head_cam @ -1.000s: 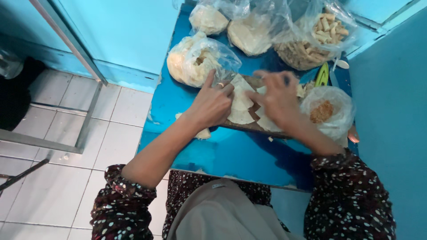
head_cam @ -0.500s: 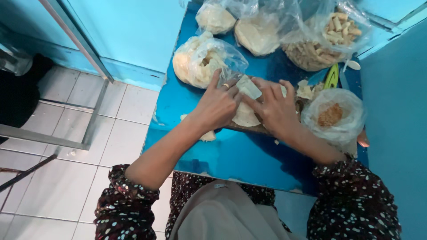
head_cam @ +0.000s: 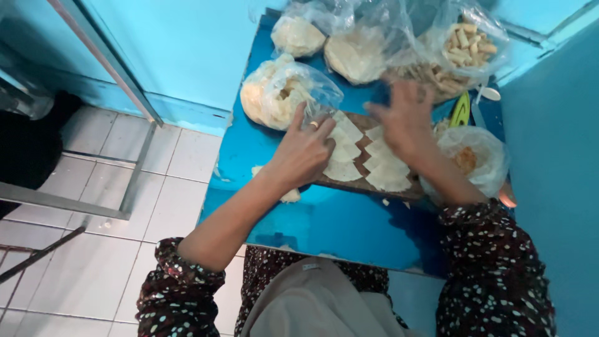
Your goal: The person folds small square dough wrappers on a wooden board, pinches filling from a plastic bag, places it on a wrapper, and folds the wrapper over the filling into a filled parcel, setting finished parcels aside while taking new wrappers from a pile.
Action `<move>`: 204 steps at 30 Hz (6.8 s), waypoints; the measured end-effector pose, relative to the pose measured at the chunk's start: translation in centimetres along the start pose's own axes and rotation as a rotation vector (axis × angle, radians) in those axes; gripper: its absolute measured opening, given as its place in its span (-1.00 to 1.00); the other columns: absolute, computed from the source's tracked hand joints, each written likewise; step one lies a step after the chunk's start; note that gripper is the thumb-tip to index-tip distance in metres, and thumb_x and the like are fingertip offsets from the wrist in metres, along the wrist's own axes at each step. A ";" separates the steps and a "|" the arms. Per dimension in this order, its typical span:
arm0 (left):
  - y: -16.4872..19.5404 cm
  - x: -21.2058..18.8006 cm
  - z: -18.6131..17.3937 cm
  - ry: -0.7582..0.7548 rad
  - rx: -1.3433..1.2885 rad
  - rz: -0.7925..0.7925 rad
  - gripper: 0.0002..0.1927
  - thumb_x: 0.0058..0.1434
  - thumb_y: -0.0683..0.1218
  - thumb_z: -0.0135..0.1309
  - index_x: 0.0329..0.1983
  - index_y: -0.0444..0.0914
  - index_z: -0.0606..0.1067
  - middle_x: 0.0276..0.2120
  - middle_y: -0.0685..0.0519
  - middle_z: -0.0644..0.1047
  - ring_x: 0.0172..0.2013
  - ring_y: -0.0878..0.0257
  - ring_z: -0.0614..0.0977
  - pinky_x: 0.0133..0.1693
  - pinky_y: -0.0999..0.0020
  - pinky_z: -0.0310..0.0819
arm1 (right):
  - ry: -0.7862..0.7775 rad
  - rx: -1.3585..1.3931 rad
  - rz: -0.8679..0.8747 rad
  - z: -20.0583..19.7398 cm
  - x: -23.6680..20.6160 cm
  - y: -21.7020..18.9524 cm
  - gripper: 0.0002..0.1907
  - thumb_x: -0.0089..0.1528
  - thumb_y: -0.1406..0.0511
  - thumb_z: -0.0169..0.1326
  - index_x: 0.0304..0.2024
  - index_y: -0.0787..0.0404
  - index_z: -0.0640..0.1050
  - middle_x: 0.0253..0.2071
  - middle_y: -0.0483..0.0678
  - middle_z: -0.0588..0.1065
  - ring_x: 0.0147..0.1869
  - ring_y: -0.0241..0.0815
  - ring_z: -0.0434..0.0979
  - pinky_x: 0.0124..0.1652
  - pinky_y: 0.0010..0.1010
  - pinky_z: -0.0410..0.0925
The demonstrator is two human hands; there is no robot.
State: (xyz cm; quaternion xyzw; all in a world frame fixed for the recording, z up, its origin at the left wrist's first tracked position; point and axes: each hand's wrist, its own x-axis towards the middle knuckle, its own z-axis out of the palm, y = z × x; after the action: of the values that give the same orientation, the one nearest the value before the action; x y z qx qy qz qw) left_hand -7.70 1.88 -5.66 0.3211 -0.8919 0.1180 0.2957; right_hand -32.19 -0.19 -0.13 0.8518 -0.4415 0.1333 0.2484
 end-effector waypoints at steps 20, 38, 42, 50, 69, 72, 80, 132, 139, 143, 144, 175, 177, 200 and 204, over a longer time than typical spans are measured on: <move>-0.7 0.5 -1.0 0.014 0.051 -0.002 -0.84 0.06 -0.10 0.05 -0.30 -0.24 0.50 -0.24 -0.01 0.50 -0.13 0.08 0.58 -0.04 0.13 0.37 | 0.105 0.027 -0.421 0.6 15.9 -7.1 -0.87 0.11 0.24 0.22 -0.48 0.12 0.69 0.25 -0.10 0.39 0.31 -0.03 0.26 0.29 0.10 0.06; -1.7 0.6 -5.7 0.601 0.027 0.041 -0.74 0.19 -0.24 0.14 -0.07 -0.45 0.50 0.15 -0.23 0.48 0.13 -0.10 0.57 0.20 -0.06 0.48 | -0.376 0.317 -0.234 -2.2 17.0 -8.1 -0.83 0.11 0.17 0.19 -0.41 0.10 0.67 0.24 -0.03 0.23 0.33 0.12 0.05 0.17 0.25 -0.03; -1.9 0.6 -6.3 0.650 0.052 0.027 -0.78 0.21 -0.27 0.16 -0.08 -0.43 0.50 0.16 -0.21 0.48 0.12 -0.09 0.58 0.18 -0.06 0.48 | -0.479 0.416 -0.106 -2.8 17.5 -8.5 -0.84 0.13 0.22 0.17 -0.41 0.18 0.65 0.27 -0.02 0.22 0.34 0.16 0.06 0.19 0.24 0.02; -2.9 0.1 -6.6 0.848 -0.063 -0.216 -0.65 0.13 -0.41 0.03 0.00 -0.36 0.49 0.18 -0.21 0.44 0.14 -0.15 0.55 0.18 -0.01 0.51 | -0.336 1.091 0.052 -3.7 16.4 -6.4 -0.59 0.04 0.48 -0.06 -0.16 0.11 0.68 0.30 0.06 0.30 0.48 0.08 0.22 0.37 -0.23 0.11; 6.2 4.3 0.7 0.057 -0.251 -0.023 -0.75 0.14 -0.05 0.22 -0.14 -0.22 0.60 0.07 -0.02 0.52 0.19 0.01 0.51 0.29 -0.34 -0.07 | -0.478 1.064 0.282 -8.8 -8.9 9.6 -0.45 0.07 0.60 -0.04 -0.05 -0.03 0.65 0.42 -0.09 0.26 0.47 -0.07 0.25 0.18 -0.21 0.29; 7.3 5.1 3.7 -0.031 -0.281 -0.031 -0.73 0.19 -0.01 0.19 -0.10 -0.23 0.60 0.08 0.01 0.52 0.16 0.06 0.52 0.31 -0.30 -0.05 | -0.469 0.952 0.192 -5.9 -11.3 9.1 -0.48 0.08 0.54 0.12 0.01 -0.07 0.64 0.36 -0.02 0.27 0.41 0.04 0.22 0.24 -0.16 0.27; 8.2 4.4 6.2 -0.084 -0.335 -0.024 -0.82 0.18 -0.05 0.22 -0.25 -0.25 0.59 -0.02 -0.03 0.54 0.06 0.02 0.55 0.28 -0.19 0.08 | -0.227 0.612 0.065 -2.5 -13.7 5.8 -0.34 0.08 0.54 0.05 0.18 -0.10 0.59 0.35 0.18 0.25 0.41 0.29 0.17 0.26 0.10 0.13; 8.3 4.7 5.8 -0.104 -0.273 -0.025 -0.78 0.14 -0.06 0.17 -0.34 -0.35 0.59 -0.22 -0.14 0.53 -0.12 -0.06 0.61 0.31 -0.14 0.11 | -0.261 -0.830 -0.346 -4.8 -9.6 -0.1 -0.56 0.22 0.14 -0.04 0.08 0.07 0.62 0.51 -0.04 0.14 0.44 -0.12 0.24 0.30 0.36 -0.03; 8.2 4.5 5.8 -0.047 -0.287 -0.024 -0.79 0.12 -0.07 0.15 -0.35 -0.35 0.59 -0.25 -0.15 0.52 -0.15 -0.06 0.62 0.30 -0.13 0.11 | -0.279 -0.758 -0.441 -4.3 -8.4 0.5 -0.70 0.17 0.19 0.01 -0.17 0.07 0.69 0.50 -0.02 0.19 0.44 -0.05 0.26 0.30 0.36 -0.04; 8.1 4.5 6.0 -0.064 -0.287 -0.023 -0.79 0.15 -0.07 0.15 -0.40 -0.35 0.58 -0.29 -0.14 0.51 -0.20 -0.05 0.62 0.31 -0.10 0.11 | -0.113 -0.206 -0.086 -3.8 -8.1 3.3 -0.69 0.11 0.35 0.13 -0.12 0.01 0.72 0.42 0.03 0.29 0.38 0.04 0.31 0.33 0.36 0.02; 8.1 4.4 6.1 -0.063 -0.275 -0.016 -0.80 0.15 -0.08 0.14 -0.40 -0.34 0.58 -0.29 -0.14 0.51 -0.19 -0.04 0.62 0.31 -0.09 0.11 | -0.071 -0.032 0.015 -3.6 -8.3 4.1 -0.66 0.11 0.39 0.14 -0.10 -0.01 0.72 0.37 0.06 0.31 0.36 0.08 0.32 0.32 0.35 0.04; 8.0 4.4 5.8 -0.026 -0.268 0.015 -0.79 0.13 -0.08 0.15 -0.42 -0.36 0.58 -0.27 -0.16 0.51 -0.13 -0.06 0.61 0.28 -0.06 0.15 | -0.309 0.287 0.269 2.3 -3.3 5.1 -0.85 0.08 0.33 0.23 -0.30 -0.01 0.61 0.14 -0.01 0.32 0.35 0.05 0.21 0.15 0.17 0.10; 8.1 4.4 5.7 -0.023 -0.267 0.009 -0.78 0.12 -0.07 0.15 -0.43 -0.36 0.58 -0.27 -0.16 0.51 -0.14 -0.06 0.61 0.27 -0.06 0.14 | -0.240 0.235 0.247 2.0 -3.2 5.3 -0.70 -0.02 0.36 0.24 -0.22 0.02 0.60 0.10 0.05 0.31 0.32 0.10 0.21 0.16 0.21 0.08; 8.1 4.5 5.8 -0.069 -0.219 -0.006 -0.74 0.14 -0.02 0.14 -0.35 -0.35 0.59 -0.23 -0.14 0.50 -0.13 -0.04 0.62 0.32 -0.15 0.05 | -0.119 -0.106 0.000 -1.2 -7.4 5.5 -0.37 0.26 0.44 0.05 0.38 -0.08 0.52 0.47 0.21 0.19 0.37 0.17 0.25 0.38 0.44 -0.08; 8.1 4.3 5.9 -0.081 -0.227 -0.018 -0.76 0.17 -0.02 0.14 -0.35 -0.32 0.59 -0.23 -0.11 0.50 -0.08 -0.02 0.62 0.34 -0.19 0.03 | -0.188 0.039 -0.039 -4.2 -10.3 3.1 -0.43 0.22 0.40 0.07 0.28 -0.15 0.53 0.46 0.08 0.23 0.46 0.13 0.22 0.37 0.47 -0.06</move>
State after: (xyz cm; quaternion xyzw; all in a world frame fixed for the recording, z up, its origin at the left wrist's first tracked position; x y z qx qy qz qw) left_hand -18.26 3.52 -7.94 0.2980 -0.9078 0.0005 0.2951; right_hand -40.74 7.68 -0.22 0.8736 -0.4436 0.0568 0.1917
